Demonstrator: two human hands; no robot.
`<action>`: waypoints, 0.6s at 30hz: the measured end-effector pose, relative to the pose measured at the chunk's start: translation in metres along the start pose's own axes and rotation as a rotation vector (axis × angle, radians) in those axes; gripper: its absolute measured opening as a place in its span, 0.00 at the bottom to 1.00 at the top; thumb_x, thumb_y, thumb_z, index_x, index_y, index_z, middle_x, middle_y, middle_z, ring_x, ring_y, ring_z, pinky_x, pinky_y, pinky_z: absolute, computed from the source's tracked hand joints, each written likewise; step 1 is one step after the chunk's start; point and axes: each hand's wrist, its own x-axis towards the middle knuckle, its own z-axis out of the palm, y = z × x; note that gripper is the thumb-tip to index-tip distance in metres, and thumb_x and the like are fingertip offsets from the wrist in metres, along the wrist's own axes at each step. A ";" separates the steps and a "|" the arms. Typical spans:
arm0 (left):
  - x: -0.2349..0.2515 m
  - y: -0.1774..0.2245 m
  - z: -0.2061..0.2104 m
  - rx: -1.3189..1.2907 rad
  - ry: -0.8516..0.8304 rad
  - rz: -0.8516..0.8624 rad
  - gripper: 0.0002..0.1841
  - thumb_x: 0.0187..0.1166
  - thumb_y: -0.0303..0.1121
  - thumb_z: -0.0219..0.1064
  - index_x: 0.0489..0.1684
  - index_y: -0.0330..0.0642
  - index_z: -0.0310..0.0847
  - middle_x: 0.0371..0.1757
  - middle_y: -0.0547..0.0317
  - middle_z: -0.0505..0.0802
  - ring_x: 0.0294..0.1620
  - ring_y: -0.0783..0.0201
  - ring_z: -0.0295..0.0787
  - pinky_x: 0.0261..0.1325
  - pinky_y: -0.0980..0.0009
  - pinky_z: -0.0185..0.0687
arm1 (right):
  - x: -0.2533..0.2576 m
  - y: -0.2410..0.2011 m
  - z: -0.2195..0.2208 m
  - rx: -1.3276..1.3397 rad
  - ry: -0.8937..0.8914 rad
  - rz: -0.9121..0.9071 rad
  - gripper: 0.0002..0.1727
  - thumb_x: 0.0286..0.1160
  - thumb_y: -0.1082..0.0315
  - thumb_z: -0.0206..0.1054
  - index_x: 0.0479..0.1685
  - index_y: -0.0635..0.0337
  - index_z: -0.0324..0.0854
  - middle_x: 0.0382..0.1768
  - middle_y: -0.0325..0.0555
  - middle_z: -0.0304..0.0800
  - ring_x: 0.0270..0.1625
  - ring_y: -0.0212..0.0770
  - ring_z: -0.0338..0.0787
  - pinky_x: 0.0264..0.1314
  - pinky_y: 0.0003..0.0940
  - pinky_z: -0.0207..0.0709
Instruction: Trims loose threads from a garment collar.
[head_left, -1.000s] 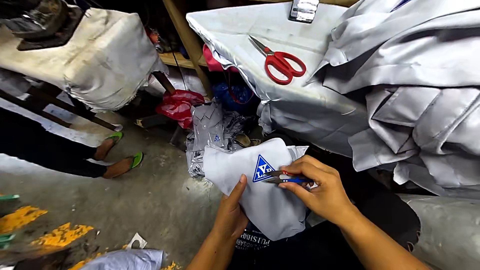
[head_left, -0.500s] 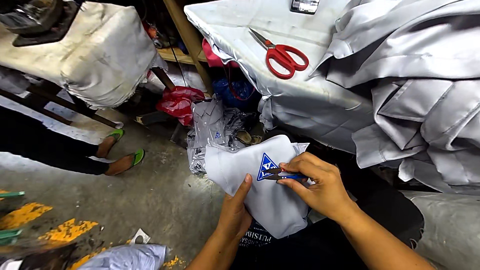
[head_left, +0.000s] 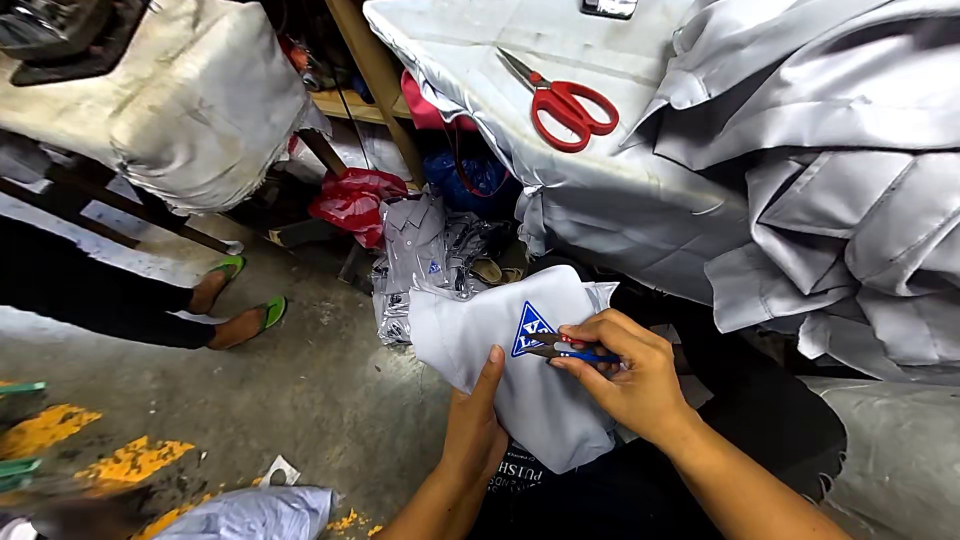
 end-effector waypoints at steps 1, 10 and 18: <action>0.000 -0.002 0.001 0.000 0.011 0.014 0.12 0.88 0.27 0.55 0.64 0.34 0.71 0.47 0.54 0.94 0.49 0.65 0.95 0.58 0.65 0.92 | -0.003 -0.001 0.003 0.003 0.007 0.012 0.17 0.71 0.59 0.77 0.47 0.65 0.91 0.39 0.44 0.91 0.37 0.21 0.84 0.38 0.10 0.75; -0.001 -0.006 0.001 -0.071 -0.005 -0.100 0.13 0.92 0.31 0.49 0.63 0.34 0.73 0.48 0.50 0.94 0.50 0.62 0.95 0.58 0.63 0.92 | -0.017 -0.003 0.010 -0.011 0.133 0.012 0.15 0.69 0.62 0.78 0.39 0.69 0.89 0.36 0.47 0.91 0.35 0.21 0.83 0.36 0.09 0.74; -0.002 -0.009 -0.006 -0.040 -0.058 -0.047 0.11 0.90 0.28 0.50 0.60 0.34 0.74 0.46 0.52 0.96 0.48 0.63 0.96 0.57 0.64 0.92 | -0.016 -0.005 0.004 0.027 0.092 -0.011 0.12 0.73 0.64 0.76 0.34 0.67 0.90 0.33 0.47 0.91 0.36 0.24 0.86 0.39 0.11 0.77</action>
